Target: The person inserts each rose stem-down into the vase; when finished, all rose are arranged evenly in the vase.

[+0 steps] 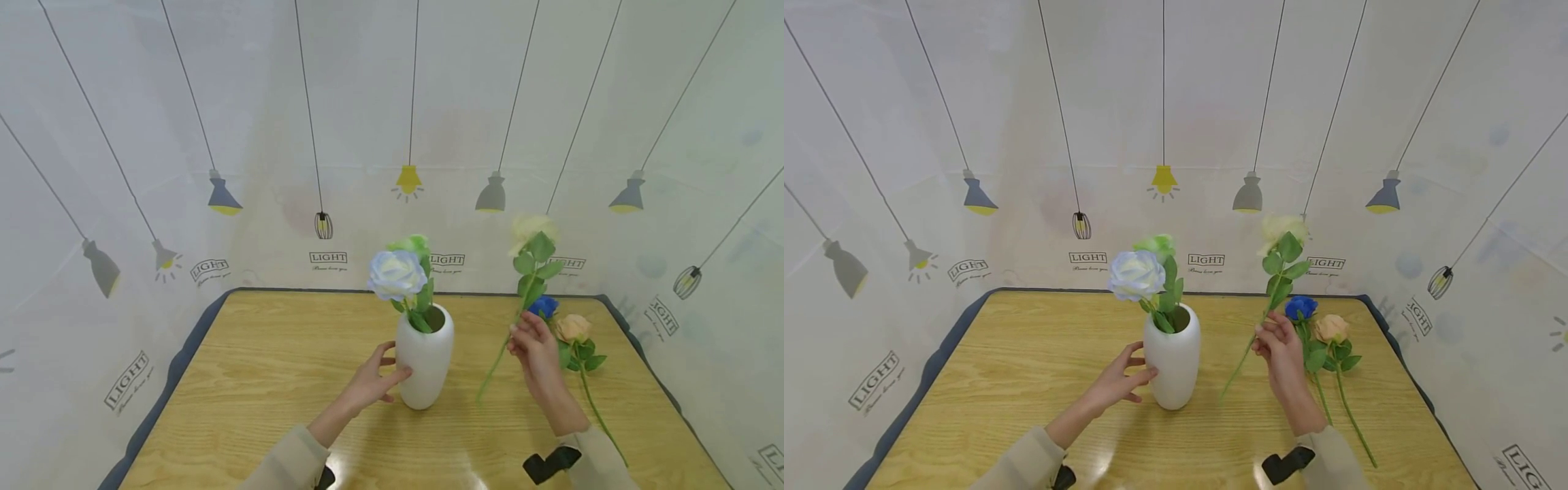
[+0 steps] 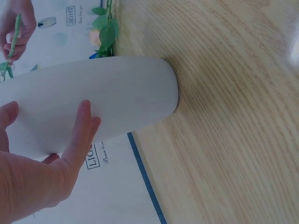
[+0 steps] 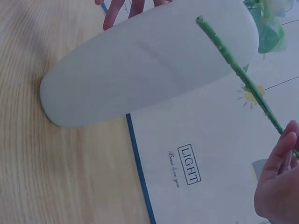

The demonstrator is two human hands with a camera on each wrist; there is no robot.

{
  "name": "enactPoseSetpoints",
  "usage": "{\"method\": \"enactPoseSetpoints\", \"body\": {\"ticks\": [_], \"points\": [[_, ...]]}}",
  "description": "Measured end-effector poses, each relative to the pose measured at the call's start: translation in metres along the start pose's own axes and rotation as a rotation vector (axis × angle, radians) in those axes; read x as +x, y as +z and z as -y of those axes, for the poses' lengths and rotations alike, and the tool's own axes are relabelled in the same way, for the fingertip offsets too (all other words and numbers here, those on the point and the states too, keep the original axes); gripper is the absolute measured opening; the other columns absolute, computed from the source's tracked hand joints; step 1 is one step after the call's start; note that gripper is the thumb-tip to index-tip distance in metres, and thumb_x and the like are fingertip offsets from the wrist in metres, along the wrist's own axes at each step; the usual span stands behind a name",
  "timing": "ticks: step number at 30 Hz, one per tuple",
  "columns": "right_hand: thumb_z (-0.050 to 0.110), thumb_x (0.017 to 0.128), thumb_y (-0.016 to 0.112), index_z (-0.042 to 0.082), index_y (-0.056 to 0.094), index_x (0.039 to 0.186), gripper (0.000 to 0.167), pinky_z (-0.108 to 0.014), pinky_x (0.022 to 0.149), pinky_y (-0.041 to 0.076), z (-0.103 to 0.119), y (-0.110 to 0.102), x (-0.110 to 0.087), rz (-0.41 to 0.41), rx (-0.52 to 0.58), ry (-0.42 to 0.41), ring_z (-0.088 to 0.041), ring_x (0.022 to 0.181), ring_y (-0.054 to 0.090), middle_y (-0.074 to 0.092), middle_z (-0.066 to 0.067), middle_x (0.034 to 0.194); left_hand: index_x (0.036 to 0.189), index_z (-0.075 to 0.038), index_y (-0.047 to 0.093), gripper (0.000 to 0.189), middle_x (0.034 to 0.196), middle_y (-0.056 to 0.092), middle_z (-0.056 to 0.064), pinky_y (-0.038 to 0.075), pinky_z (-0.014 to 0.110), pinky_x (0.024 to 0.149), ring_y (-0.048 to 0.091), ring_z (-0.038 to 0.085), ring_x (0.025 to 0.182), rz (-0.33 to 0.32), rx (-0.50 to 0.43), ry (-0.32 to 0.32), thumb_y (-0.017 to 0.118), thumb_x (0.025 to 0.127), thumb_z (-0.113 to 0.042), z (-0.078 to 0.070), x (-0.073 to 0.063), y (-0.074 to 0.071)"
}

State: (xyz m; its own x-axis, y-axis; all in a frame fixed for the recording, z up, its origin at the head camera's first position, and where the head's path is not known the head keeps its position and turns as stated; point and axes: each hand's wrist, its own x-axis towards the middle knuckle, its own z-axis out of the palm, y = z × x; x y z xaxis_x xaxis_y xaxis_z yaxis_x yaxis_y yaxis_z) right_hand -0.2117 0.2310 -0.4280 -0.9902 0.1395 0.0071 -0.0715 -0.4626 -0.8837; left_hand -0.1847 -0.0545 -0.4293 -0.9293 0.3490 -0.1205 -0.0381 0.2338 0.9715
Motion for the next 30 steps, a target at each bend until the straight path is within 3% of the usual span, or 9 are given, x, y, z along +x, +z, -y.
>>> {"method": "enactPoseSetpoints", "body": {"ticks": [5, 9, 17, 26, 30], "points": [[-0.001, 0.087, 0.054, 0.009, 0.039, 0.108, 0.028, -0.018, 0.053, 0.043, 0.011, 0.017, -0.002, -0.034, 0.091, -0.031, -0.009, 0.058, 0.051, 0.046, 0.002, 0.083, 0.135, -0.001, 0.025, 0.065, 0.124, 0.039, 0.028, 0.051, 0.041, 0.063, 0.051, 0.038, 0.098, 0.002, 0.004, -0.005, 0.058, 0.086, -0.028, -0.003, -0.002, 0.000], [0.000, 0.087, 0.054, 0.009, 0.038, 0.108, 0.028, -0.017, 0.052, 0.043, 0.019, 0.031, -0.001, -0.051, 0.121, -0.074, -0.010, 0.058, 0.052, 0.044, 0.000, 0.082, 0.136, -0.001, 0.024, 0.067, 0.124, 0.038, 0.028, 0.051, 0.041, 0.062, 0.051, 0.039, 0.097, 0.006, 0.001, -0.002, 0.059, 0.086, -0.028, 0.005, 0.003, 0.000], [0.003, 0.085, 0.059, 0.009, 0.042, 0.109, 0.030, -0.016, 0.051, 0.042, 0.034, 0.053, 0.005, -0.081, 0.114, -0.199, -0.010, 0.058, 0.052, 0.046, -0.003, 0.086, 0.137, -0.008, 0.024, 0.074, 0.127, 0.037, 0.025, 0.051, 0.036, 0.058, 0.053, 0.035, 0.096, -0.001, 0.010, -0.008, 0.061, 0.082, -0.040, 0.035, 0.021, 0.000], [0.002, 0.085, 0.058, 0.002, 0.039, 0.118, 0.038, -0.017, 0.050, 0.042, 0.048, 0.070, 0.012, -0.067, 0.092, -0.334, -0.012, 0.057, 0.054, 0.048, -0.005, 0.087, 0.137, -0.009, 0.025, 0.075, 0.126, 0.038, 0.024, 0.051, 0.035, 0.058, 0.053, 0.034, 0.095, -0.009, 0.015, -0.012, 0.062, 0.080, -0.042, 0.037, 0.022, 0.001], [0.000, 0.084, 0.058, 0.004, 0.044, 0.113, 0.032, -0.018, 0.049, 0.042, 0.049, 0.077, 0.013, -0.056, 0.057, -0.382, -0.013, 0.056, 0.054, 0.048, -0.006, 0.086, 0.137, -0.009, 0.025, 0.075, 0.127, 0.038, 0.024, 0.051, 0.036, 0.058, 0.052, 0.034, 0.097, -0.007, 0.009, -0.019, 0.062, 0.080, -0.042, 0.037, 0.022, 0.001]]}}
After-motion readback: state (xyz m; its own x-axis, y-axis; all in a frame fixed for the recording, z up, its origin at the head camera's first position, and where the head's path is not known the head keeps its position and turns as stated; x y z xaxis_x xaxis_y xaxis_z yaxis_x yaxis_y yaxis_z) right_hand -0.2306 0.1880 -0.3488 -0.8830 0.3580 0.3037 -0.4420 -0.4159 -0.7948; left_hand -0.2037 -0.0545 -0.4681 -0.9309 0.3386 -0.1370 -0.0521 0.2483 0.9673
